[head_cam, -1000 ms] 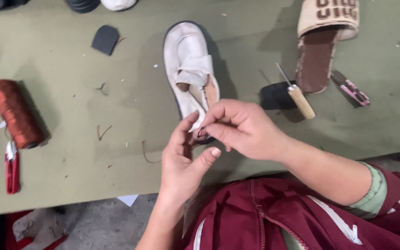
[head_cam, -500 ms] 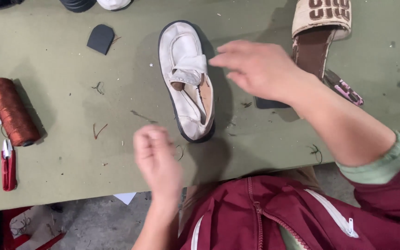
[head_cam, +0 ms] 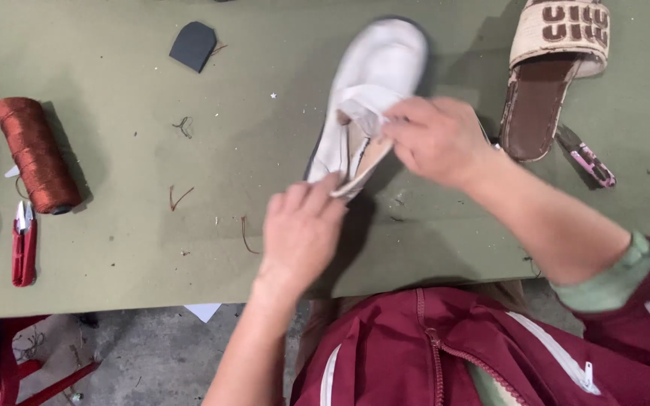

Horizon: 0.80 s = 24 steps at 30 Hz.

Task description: The person uses a stitching awl to puncture holes along the seam of a white shoe and then threads a needle with black thread through these holes to sew the sole to the upper. The person repeatedly pushes the awl into the shoe and pulls the thread tight to secure the stitching.

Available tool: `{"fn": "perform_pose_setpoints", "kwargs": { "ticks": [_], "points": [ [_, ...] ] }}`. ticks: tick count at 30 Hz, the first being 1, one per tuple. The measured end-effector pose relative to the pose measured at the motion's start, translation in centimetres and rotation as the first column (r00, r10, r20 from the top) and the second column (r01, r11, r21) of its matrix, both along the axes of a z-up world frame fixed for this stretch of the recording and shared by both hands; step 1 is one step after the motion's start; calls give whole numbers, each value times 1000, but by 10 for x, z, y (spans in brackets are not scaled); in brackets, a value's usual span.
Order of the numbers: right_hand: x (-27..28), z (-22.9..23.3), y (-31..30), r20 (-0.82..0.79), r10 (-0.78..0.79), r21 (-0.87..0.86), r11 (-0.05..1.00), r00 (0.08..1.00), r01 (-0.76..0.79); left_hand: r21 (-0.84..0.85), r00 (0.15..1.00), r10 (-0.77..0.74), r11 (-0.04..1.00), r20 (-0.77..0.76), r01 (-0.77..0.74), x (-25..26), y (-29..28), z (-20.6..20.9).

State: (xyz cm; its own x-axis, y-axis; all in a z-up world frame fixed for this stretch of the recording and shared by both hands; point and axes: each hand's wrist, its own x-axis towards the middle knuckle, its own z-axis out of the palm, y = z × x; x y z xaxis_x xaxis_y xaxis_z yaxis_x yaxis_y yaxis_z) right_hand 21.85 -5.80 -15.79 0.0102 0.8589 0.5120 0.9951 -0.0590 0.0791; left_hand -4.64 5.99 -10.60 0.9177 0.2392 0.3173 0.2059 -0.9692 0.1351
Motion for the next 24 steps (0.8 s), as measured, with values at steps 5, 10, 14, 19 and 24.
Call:
{"fn": "perform_pose_setpoints", "kwargs": {
  "ticks": [5, 10, 14, 19, 24],
  "points": [
    [-43, 3, -54, -260, -53, 12, 998, 964, 58, -203, 986, 132, 973, 106, -109, -13, 27, 3],
    [-39, 30, -108, -637, -80, 57, 987, 767, 151, -639, 842, 469, 740, 265, -211, -6, 24, 21],
    [-25, 35, -154, -481, -308, -87, 948, 821, 305, -667, 850, 494, 697, 181, -263, 11, 18, 29],
    [-18, 12, -182, -445, -569, -312, 822, 692, 476, -391, 953, 153, 919, 262, -40, 37, 1, 14],
    [-26, 10, -174, -508, -659, -452, 752, 555, 479, 121, 998, 61, 991, -22, -58, 45, -4, 5]
  ]
}}
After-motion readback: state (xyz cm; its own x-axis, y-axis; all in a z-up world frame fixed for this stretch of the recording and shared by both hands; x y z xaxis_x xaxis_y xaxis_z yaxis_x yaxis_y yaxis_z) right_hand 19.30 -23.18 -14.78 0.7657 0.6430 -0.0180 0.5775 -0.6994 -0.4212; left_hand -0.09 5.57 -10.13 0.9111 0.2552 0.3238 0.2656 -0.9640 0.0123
